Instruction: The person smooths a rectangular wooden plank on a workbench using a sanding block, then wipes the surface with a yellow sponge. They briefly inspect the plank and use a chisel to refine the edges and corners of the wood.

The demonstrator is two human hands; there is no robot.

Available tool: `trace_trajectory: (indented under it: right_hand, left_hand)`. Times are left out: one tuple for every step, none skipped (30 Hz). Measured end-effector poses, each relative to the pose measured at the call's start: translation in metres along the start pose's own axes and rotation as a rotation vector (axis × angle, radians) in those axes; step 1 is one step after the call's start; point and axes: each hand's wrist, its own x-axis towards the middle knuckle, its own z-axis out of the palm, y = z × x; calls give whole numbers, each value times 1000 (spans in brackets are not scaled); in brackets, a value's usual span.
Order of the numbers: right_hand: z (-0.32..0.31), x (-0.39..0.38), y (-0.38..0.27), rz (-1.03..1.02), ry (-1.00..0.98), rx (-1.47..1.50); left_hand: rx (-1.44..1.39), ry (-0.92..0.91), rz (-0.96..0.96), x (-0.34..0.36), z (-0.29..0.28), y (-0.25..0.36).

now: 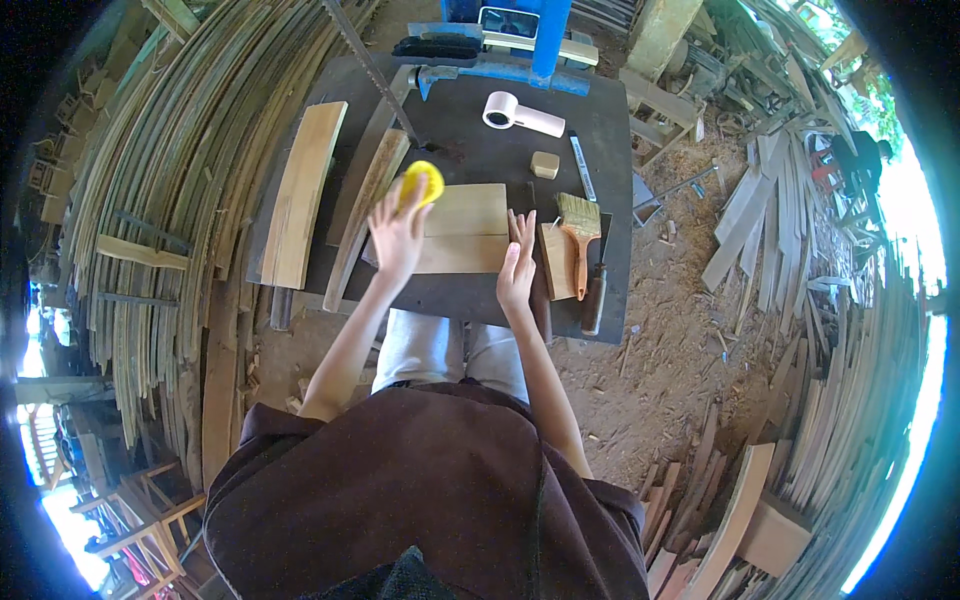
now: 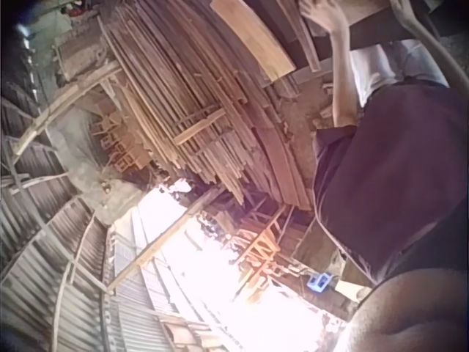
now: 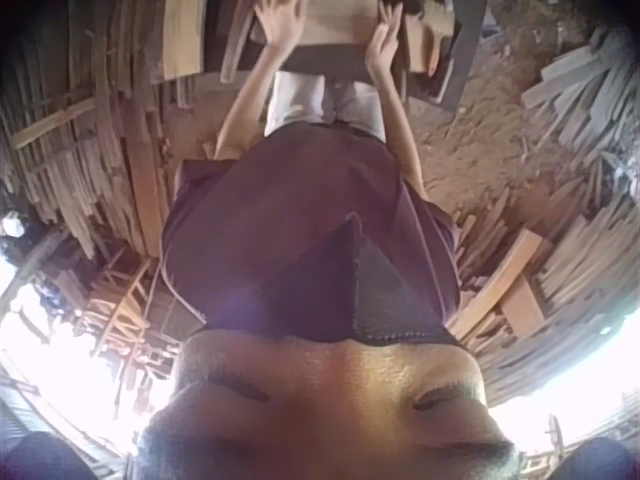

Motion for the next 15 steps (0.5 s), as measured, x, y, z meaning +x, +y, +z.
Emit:
trace_trajectory:
  right_hand:
    - [0,0,-3,9,3,-1]
    - [0,0,-5,17,4,-1]
    - [0,0,-7,26,4,1]
    - [1,0,-4,29,24,13]
    - [2,0,0,15,26,-12]
    - [2,-1,2,3,28,-36]
    - [3,-1,3,-13,24,-61]
    - [4,-3,4,32,42,-19]
    - [5,-1,3,12,88,-86]
    - [7,3,2,-33,107,-153]
    - [9,10,2,-78,127,-220]
    - [10,17,5,-45,150,-217]
    - [11,25,3,33,154,-236]
    - [11,33,5,34,133,-306]
    - [9,39,5,31,112,-378]
  left_hand:
    - [8,35,-25,-4,-6,-12]
    - [-56,75,-66,-12,-14,-23]
    - [-117,114,-106,-23,-26,-31]
    - [-147,122,-136,-35,-35,-38]
    - [-297,99,-238,-51,-44,-43]
    - [-293,91,-280,-65,-55,-46]
    - [-287,87,-327,-79,-64,-49]
    - [-245,74,-295,-91,-72,-53]
    - [-201,64,-266,-101,-80,-56]
    - [-157,52,-236,-110,-85,-58]
    - [-130,31,-225,-116,-87,-59]
    - [-106,9,-208,-121,-89,-58]
    - [-82,-10,-194,-126,-90,-58]
    - [-75,-11,-190,-130,-88,-58]
    - [-67,-8,-187,-130,-89,-55]
